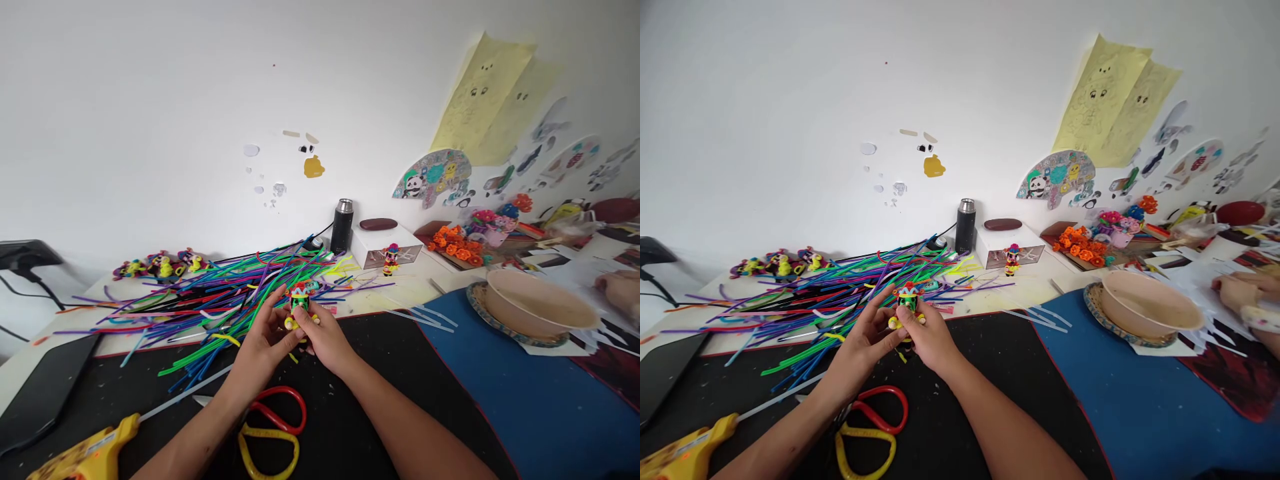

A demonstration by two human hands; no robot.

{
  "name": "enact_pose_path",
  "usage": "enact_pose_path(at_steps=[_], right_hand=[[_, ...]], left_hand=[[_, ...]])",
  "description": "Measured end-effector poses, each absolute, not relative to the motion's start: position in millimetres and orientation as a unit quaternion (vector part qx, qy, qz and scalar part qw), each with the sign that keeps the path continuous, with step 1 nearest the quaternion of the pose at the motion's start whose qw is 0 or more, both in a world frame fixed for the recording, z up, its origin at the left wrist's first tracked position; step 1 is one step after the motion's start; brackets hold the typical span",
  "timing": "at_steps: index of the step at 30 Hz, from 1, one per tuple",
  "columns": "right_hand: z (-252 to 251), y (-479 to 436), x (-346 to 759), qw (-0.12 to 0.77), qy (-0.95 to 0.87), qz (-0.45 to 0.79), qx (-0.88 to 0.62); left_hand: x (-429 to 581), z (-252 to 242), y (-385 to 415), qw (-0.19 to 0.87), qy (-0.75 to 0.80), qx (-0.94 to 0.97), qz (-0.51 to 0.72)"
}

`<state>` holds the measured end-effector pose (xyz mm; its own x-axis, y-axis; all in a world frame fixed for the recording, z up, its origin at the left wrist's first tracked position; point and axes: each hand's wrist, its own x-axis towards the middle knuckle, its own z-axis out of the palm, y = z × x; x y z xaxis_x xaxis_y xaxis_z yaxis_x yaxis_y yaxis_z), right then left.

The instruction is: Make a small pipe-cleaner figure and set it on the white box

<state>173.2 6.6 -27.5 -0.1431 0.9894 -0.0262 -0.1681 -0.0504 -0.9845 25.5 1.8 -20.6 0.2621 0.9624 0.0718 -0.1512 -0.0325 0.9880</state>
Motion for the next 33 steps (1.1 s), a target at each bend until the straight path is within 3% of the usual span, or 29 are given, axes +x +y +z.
enact_pose_path(at_steps=[11, 19, 33], right_hand=[[-30, 12, 177, 0.478, -0.513, 0.596, -0.392], [-35, 19, 179, 0.503, -0.488, 0.580, -0.416], [-37, 20, 180, 0.518, -0.485, 0.563, -0.423]], left_hand=[[25, -18, 4, 0.617, 0.379, 0.473, 0.502], [16, -18, 16, 0.574, 0.393, 0.436, 0.571], [18, -22, 15, 0.563, 0.425, 0.438, 0.558]])
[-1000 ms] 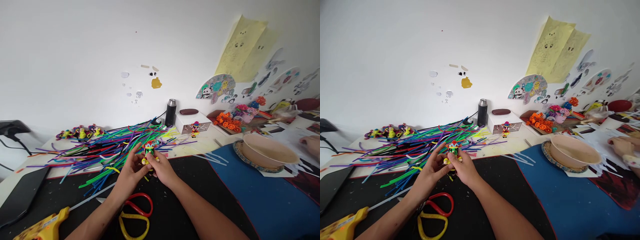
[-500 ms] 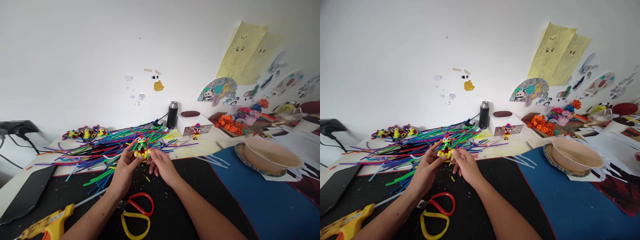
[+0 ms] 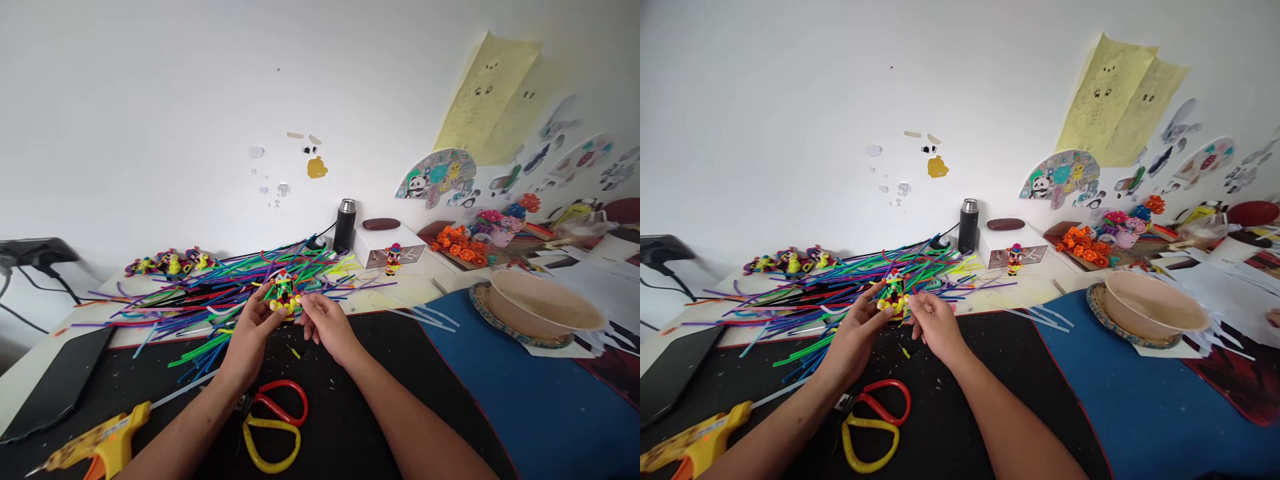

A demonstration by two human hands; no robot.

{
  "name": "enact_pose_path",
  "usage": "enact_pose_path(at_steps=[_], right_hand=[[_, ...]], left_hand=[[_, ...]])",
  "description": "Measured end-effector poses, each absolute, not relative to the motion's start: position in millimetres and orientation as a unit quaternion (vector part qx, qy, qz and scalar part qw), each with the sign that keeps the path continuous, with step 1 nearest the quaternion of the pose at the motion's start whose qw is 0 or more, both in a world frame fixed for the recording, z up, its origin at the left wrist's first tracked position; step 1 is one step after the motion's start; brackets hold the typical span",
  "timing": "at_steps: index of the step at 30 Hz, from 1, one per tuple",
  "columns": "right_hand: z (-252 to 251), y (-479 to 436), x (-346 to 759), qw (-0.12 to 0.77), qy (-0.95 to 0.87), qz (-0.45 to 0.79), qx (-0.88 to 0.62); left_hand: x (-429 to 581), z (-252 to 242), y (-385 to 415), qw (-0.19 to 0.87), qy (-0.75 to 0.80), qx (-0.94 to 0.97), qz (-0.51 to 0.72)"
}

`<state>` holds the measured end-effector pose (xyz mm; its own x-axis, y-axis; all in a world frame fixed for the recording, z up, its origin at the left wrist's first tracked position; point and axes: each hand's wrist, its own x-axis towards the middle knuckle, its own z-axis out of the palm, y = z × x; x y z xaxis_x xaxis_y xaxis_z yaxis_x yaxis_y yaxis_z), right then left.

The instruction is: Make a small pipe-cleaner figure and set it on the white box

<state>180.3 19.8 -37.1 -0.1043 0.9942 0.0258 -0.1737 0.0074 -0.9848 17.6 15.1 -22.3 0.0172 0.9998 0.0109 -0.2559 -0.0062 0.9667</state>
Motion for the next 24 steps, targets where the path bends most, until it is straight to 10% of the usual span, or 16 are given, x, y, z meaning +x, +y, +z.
enact_pose_path(at_steps=[24], right_hand=[[-46, 25, 180, 0.524, -0.441, 0.585, -0.435]], left_hand=[[16, -35, 20, 0.423, 0.487, 0.584, 0.494]])
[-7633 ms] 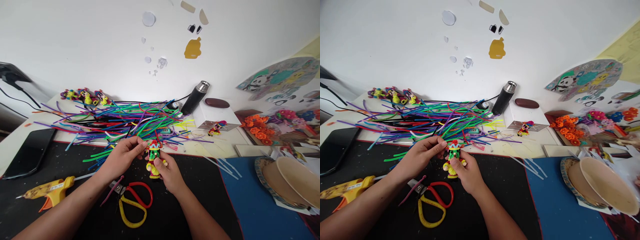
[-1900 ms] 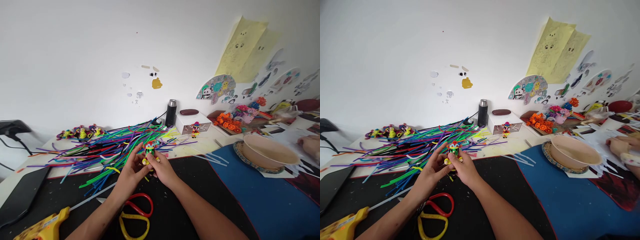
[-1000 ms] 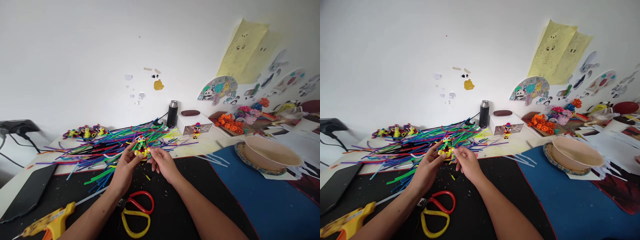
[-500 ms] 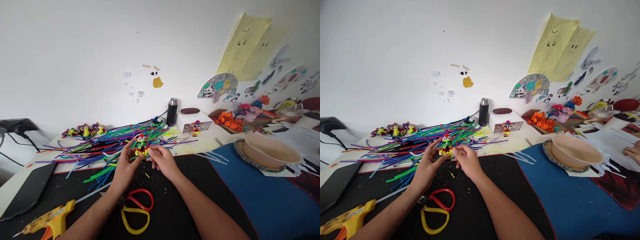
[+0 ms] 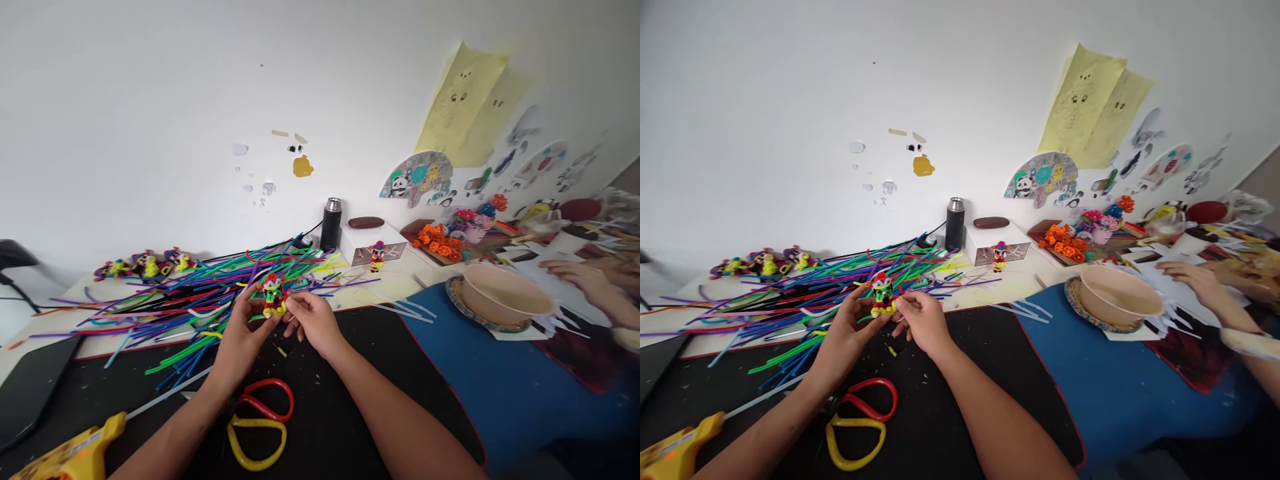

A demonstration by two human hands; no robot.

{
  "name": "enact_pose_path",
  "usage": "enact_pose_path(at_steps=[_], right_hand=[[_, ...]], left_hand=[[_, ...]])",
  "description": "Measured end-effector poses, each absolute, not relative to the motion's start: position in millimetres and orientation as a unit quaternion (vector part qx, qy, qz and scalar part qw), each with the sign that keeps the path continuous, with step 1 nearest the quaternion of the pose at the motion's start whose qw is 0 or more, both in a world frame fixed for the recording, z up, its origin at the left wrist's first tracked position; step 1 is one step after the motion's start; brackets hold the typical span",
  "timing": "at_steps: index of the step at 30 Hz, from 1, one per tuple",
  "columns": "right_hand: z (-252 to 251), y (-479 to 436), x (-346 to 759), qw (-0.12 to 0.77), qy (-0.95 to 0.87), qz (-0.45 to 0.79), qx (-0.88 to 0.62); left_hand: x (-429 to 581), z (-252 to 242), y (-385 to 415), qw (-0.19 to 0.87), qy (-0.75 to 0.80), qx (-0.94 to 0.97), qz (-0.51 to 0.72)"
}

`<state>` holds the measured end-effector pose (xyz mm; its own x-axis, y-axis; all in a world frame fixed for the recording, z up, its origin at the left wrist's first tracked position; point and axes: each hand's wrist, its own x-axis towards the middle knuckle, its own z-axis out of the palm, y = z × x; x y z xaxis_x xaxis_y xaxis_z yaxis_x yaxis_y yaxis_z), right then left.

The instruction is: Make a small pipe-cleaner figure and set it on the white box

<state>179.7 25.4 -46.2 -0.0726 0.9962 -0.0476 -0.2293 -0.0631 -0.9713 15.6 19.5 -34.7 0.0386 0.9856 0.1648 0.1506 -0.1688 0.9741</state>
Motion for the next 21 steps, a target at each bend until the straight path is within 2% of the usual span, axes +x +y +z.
enact_pose_path(at_steps=[5, 11, 21], right_hand=[[-45, 29, 181, 0.545, -0.398, 0.603, -0.427], [-40, 34, 200, 0.559, -0.380, 0.595, -0.435], [-28, 34, 307, 0.578, -0.348, 0.491, -0.551]], left_hand=[[16, -31, 19, 0.439, 0.473, 0.590, 0.484], [13, -30, 18, 0.422, 0.471, 0.568, 0.528], [17, -31, 13, 0.404, 0.488, 0.590, 0.501]])
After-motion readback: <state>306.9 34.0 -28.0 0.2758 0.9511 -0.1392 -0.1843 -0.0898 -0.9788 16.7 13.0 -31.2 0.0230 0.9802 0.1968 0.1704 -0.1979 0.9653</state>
